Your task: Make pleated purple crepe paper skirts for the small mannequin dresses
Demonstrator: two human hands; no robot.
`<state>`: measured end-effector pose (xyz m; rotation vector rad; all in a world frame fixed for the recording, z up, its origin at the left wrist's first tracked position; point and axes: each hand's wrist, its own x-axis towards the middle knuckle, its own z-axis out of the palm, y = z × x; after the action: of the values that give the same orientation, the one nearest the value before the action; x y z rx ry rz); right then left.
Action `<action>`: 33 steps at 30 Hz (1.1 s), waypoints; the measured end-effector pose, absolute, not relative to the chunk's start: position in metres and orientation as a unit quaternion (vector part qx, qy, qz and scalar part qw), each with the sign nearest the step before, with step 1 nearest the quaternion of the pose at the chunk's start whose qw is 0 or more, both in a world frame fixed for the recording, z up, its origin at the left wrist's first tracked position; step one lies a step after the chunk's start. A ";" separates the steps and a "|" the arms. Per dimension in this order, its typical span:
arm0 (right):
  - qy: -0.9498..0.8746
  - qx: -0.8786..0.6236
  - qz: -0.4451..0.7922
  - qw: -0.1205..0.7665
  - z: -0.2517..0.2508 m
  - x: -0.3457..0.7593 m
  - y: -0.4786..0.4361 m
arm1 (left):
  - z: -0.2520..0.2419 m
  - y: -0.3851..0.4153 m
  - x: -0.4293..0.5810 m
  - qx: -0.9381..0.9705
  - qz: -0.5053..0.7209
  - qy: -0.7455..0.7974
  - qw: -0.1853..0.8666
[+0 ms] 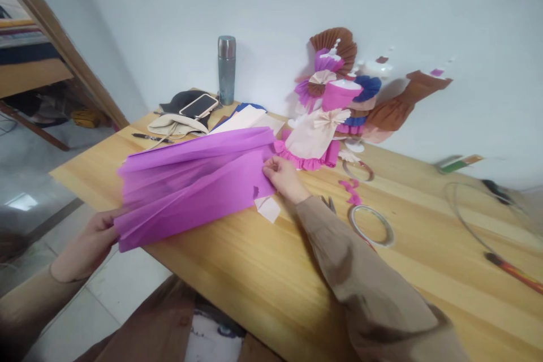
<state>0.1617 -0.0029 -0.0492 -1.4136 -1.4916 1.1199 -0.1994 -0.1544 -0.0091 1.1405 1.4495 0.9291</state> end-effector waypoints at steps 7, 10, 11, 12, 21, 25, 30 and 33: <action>-0.606 -0.538 0.465 0.357 -0.059 0.174 -0.006 | -0.022 -0.153 -0.202 0.272 0.418 0.629 0.597; -0.625 -0.533 0.458 0.341 -0.058 0.178 -0.009 | -0.017 -0.154 -0.201 0.256 0.413 0.632 0.604; -0.631 -0.531 0.455 0.335 -0.057 0.178 -0.010 | -0.015 -0.155 -0.201 0.264 0.407 0.635 0.601; -0.638 -0.529 0.453 0.329 -0.055 0.178 -0.011 | -0.014 -0.156 -0.201 0.282 0.395 0.640 0.596; -0.756 -0.430 0.430 0.241 -0.026 0.187 -0.039 | -0.013 -0.177 -0.204 0.580 0.267 0.737 0.220; -0.741 -0.455 0.415 0.268 -0.040 0.192 -0.041 | -0.028 -0.178 -0.205 0.677 0.275 0.679 0.065; -0.706 -0.478 0.396 0.341 -0.059 0.192 -0.037 | -0.043 -0.169 -0.205 0.788 0.268 0.552 -0.059; -0.705 -0.476 0.385 0.358 -0.061 0.192 -0.038 | -0.045 -0.163 -0.202 0.811 0.266 0.518 -0.063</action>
<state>0.1918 -0.0378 -0.0605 -1.2283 -1.8189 0.9945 -0.2017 -0.1628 -0.0447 2.6538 1.6962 0.8700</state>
